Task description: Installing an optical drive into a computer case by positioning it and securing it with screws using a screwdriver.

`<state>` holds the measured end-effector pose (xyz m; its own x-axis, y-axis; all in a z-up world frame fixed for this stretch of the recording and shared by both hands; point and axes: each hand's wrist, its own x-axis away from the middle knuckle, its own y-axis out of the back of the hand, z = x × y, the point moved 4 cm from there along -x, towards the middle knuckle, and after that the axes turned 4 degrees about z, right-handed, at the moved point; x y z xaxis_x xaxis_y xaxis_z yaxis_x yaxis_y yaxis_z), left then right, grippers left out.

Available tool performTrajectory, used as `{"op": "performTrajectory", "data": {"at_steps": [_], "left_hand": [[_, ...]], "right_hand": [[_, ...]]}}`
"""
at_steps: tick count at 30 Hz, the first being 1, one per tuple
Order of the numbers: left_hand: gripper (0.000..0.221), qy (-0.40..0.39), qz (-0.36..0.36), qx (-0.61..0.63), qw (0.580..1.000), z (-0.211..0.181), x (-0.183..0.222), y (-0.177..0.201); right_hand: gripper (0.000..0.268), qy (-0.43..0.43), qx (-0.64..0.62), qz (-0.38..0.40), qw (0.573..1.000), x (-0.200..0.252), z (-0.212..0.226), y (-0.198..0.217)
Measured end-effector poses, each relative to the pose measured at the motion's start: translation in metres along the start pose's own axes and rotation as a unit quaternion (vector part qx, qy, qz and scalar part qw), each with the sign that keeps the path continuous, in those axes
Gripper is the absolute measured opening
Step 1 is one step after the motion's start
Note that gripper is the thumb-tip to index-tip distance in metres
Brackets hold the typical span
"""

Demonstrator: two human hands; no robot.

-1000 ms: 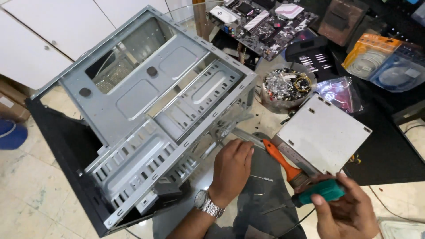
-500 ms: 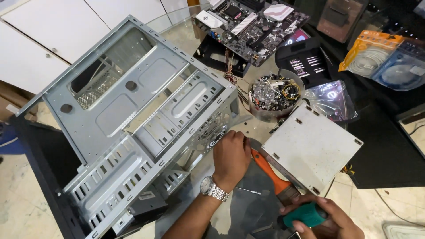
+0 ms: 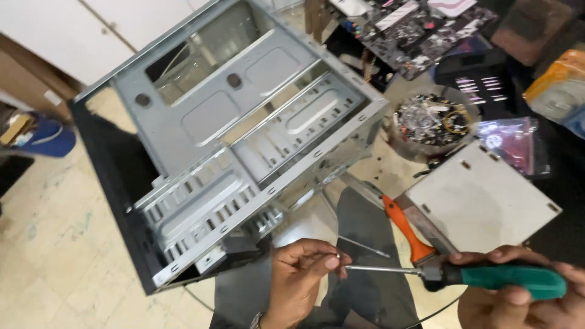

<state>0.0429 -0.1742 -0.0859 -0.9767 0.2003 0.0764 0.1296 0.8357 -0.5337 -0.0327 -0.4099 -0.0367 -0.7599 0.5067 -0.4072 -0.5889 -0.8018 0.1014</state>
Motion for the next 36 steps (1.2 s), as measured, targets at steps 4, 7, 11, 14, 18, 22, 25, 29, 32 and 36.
{"op": "performTrajectory", "data": {"at_steps": [4, 7, 11, 14, 18, 22, 25, 29, 32, 36], "left_hand": [[0.013, -0.06, 0.028, 0.152, 0.986, -0.007, 0.015, 0.015], [0.014, -0.071, 0.043, 0.172, 0.982, -0.014, 0.02, 0.027], [0.02, -0.082, 0.095, 0.16, 0.979, -0.03, 0.033, 0.038], [0.015, -0.111, 0.092, 0.123, 0.982, -0.049, 0.035, 0.041], [0.014, -0.151, 0.081, 0.075, 0.982, -0.071, 0.04, 0.041], [0.013, -0.199, 0.087, 0.048, 0.975, -0.079, 0.046, 0.045], [0.013, -0.219, 0.074, 0.009, 0.973, -0.079, 0.05, 0.046], [0.014, -0.301, 0.081, -0.093, 0.946, -0.096, 0.053, 0.043], [0.014, -0.261, 0.085, -0.082, 0.958, -0.091, 0.054, 0.044], [0.009, -0.207, 0.08, -0.09, 0.971, -0.09, 0.053, 0.045]], "right_hand": [[0.049, 0.02, 0.093, -0.002, 0.995, 0.011, -0.03, -0.01], [0.056, 0.069, -0.009, -0.023, 0.997, 0.019, -0.053, -0.01], [0.051, 0.021, -0.119, 0.036, 0.992, 0.026, -0.061, -0.011], [0.054, 0.04, -0.117, 0.027, 0.992, 0.031, -0.065, -0.012], [0.05, 0.034, -0.064, 0.026, 0.997, 0.036, -0.046, -0.018], [0.054, 0.044, -0.088, 0.033, 0.995, 0.033, -0.045, -0.02], [0.05, 0.041, -0.08, 0.045, 0.995, 0.033, -0.029, -0.025], [0.055, 0.084, -0.03, 0.058, 0.994, 0.028, -0.036, -0.018], [0.052, 0.131, -0.048, 0.126, 0.982, 0.019, -0.045, -0.008], [0.047, 0.155, -0.062, 0.183, 0.969, 0.005, -0.037, 0.001]]}}
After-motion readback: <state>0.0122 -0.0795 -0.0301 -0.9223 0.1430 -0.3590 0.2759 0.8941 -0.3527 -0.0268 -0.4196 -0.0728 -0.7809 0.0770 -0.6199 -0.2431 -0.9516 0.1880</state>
